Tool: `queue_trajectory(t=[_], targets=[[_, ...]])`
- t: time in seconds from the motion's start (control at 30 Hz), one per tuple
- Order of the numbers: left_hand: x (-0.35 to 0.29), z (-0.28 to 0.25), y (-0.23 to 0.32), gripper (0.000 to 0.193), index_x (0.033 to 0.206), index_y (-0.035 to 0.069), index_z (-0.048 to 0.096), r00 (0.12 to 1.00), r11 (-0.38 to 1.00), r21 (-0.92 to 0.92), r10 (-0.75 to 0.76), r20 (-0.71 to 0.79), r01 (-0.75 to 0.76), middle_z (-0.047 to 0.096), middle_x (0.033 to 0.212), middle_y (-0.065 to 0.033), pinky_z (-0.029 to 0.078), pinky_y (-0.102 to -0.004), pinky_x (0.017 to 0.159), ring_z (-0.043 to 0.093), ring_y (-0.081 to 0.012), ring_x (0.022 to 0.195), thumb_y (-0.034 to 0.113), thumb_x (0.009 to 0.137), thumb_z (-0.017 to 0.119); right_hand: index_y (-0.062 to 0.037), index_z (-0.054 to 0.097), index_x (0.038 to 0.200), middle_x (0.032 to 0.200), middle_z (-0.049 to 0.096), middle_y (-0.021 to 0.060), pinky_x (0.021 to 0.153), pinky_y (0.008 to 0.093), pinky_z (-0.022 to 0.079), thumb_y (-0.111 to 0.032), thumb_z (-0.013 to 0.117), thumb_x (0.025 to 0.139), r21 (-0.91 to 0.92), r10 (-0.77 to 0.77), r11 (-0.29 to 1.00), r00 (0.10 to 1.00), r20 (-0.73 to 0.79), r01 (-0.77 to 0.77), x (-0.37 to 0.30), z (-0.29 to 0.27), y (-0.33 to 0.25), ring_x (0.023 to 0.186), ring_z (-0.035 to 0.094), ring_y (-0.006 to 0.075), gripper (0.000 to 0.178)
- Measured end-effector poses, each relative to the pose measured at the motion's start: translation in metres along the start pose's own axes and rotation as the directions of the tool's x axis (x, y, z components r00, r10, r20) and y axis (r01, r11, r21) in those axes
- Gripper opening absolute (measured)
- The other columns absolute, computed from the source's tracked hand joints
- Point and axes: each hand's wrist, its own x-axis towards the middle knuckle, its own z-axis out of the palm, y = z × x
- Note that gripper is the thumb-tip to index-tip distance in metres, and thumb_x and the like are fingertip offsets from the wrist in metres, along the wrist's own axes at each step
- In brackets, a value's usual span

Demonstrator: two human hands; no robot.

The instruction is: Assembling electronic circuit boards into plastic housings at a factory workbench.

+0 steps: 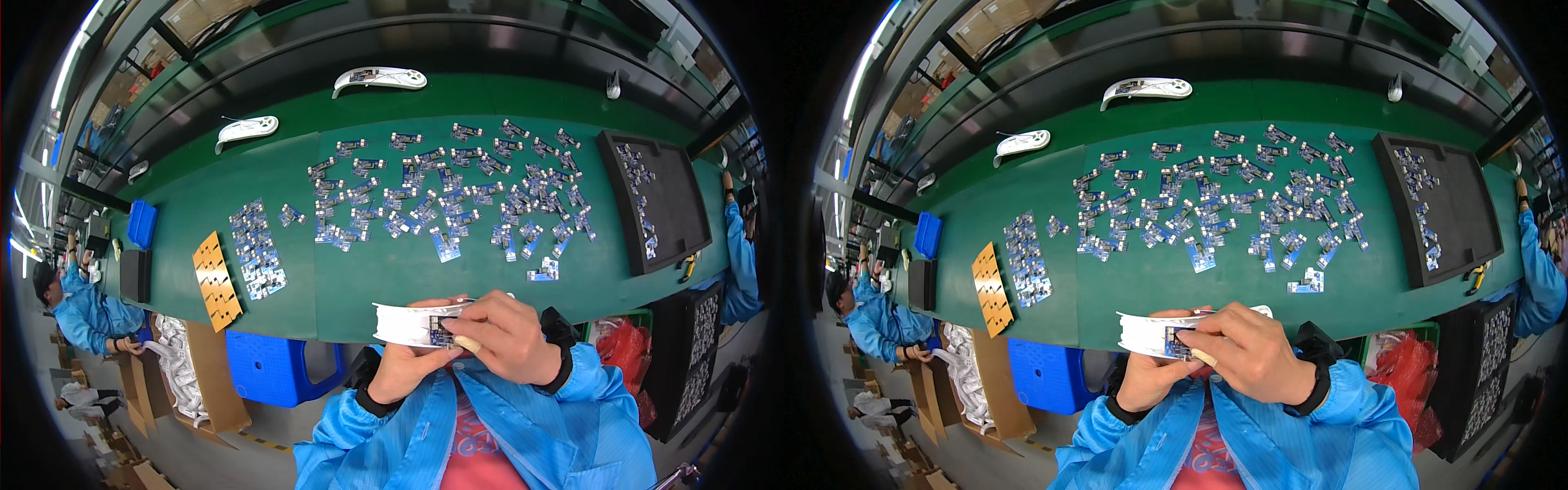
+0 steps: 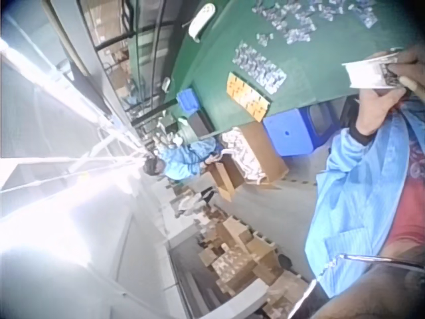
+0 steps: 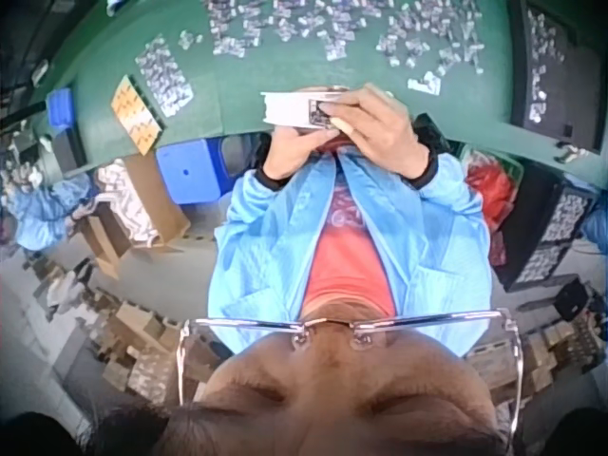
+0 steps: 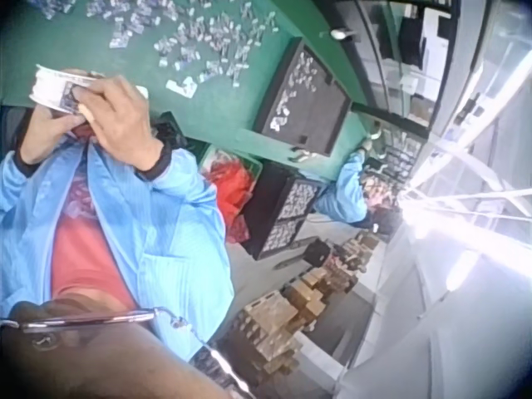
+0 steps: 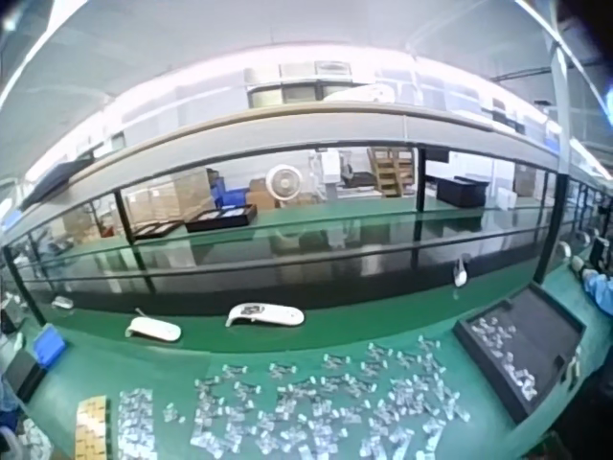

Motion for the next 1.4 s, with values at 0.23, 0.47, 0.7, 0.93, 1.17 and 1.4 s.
queue_trajectory(t=[0.23, 0.47, 0.7, 0.93, 1.17, 1.4], targets=[[0.002, 0.003, 0.0, 0.064, 0.131, 0.004, 0.039, 1.0, 1.0, -0.03, -0.01, -0.016, 0.009, 0.042, 0.14, -0.0187, 0.045, -0.0366, 0.102, 0.05, -0.0231, 0.123, -0.015, 0.075, 0.064, -0.0022, 0.069, 0.099, 0.087, 0.06, 0.0076, 0.057, 0.0329, 0.051, -0.006, 0.068, 0.061, -0.172, -0.171, 0.973, 0.98, -0.1, 0.152, -0.002, 0.0, 0.001, 0.073, 0.062, 0.0231, 0.037], [0.001, 0.003, 0.002, 0.063, 0.131, 0.005, 0.039, 1.0, 1.0, 0.009, 0.02, 0.002, -0.02, 0.042, 0.141, -0.0188, 0.046, -0.0349, 0.1, 0.05, -0.0226, 0.122, -0.015, 0.076, 0.063, -0.0029, 0.069, 0.102, 0.089, 0.059, 0.0069, 0.061, 0.0325, 0.05, -0.009, 0.065, 0.064, -0.272, -0.18, 0.947, 0.984, -0.011, 0.17, -0.004, 0.002, -0.003, 0.081, 0.061, 0.0224, 0.038], [0.001, 0.0, 0.003, 0.063, 0.132, 0.003, 0.039, 1.0, 0.999, 0.034, -0.01, 0.027, 0.009, 0.043, 0.14, -0.018, 0.047, -0.0346, 0.098, 0.051, -0.0215, 0.12, -0.014, 0.076, 0.063, -0.001, 0.067, 0.102, 0.092, 0.059, 0.0079, 0.064, 0.0326, 0.05, -0.008, 0.065, 0.064, -0.254, -0.177, 0.95, 0.983, 0.042, 0.182, -0.002, 0.002, -0.003, 0.083, 0.06, 0.0233, 0.039], [-0.004, 0.008, -0.001, 0.051, 0.135, -0.001, 0.037, 0.992, 0.958, -0.282, -0.085, -0.09, 0.056, 0.045, 0.138, -0.0197, 0.048, -0.0388, 0.098, 0.052, -0.025, 0.119, 0.005, 0.089, 0.057, 0.0014, 0.065, 0.103, 0.093, 0.058, 0.0101, 0.064, 0.0343, 0.049, -0.005, 0.065, 0.065, -0.247, -0.153, 0.956, 0.988, 0.037, 0.157, -0.004, 0.006, 0.0, 0.082, 0.058, 0.027, 0.039], [-0.002, 0.007, -0.016, 0.041, 0.132, -0.006, 0.038, 0.982, 0.992, -0.119, 0.023, -0.186, -0.045, 0.053, 0.129, -0.0198, 0.046, -0.0413, 0.101, 0.056, -0.0267, 0.115, 0.003, 0.093, 0.047, -0.0005, 0.065, 0.105, 0.095, 0.059, 0.0095, 0.071, 0.0379, 0.048, -0.006, 0.066, 0.07, -0.236, -0.118, 0.963, 0.99, 0.072, 0.132, -0.007, 0.0, 0.001, 0.085, 0.058, 0.0247, 0.036], [0.009, 0.016, 0.005, 0.037, 0.128, -0.009, 0.04, 0.989, 0.97, -0.242, -0.05, -0.141, 0.015, 0.055, 0.123, -0.0216, 0.051, -0.0429, 0.095, 0.058, -0.0306, 0.112, 0.001, 0.092, 0.046, -0.0022, 0.063, 0.108, 0.097, 0.059, 0.0102, 0.079, 0.0367, 0.049, -0.009, 0.065, 0.082, 0.13, 0.34, 0.927, 0.934, 0.108, -0.352, -0.001, -0.028, 0.014, 0.092, 0.06, 0.0288, 0.026]])
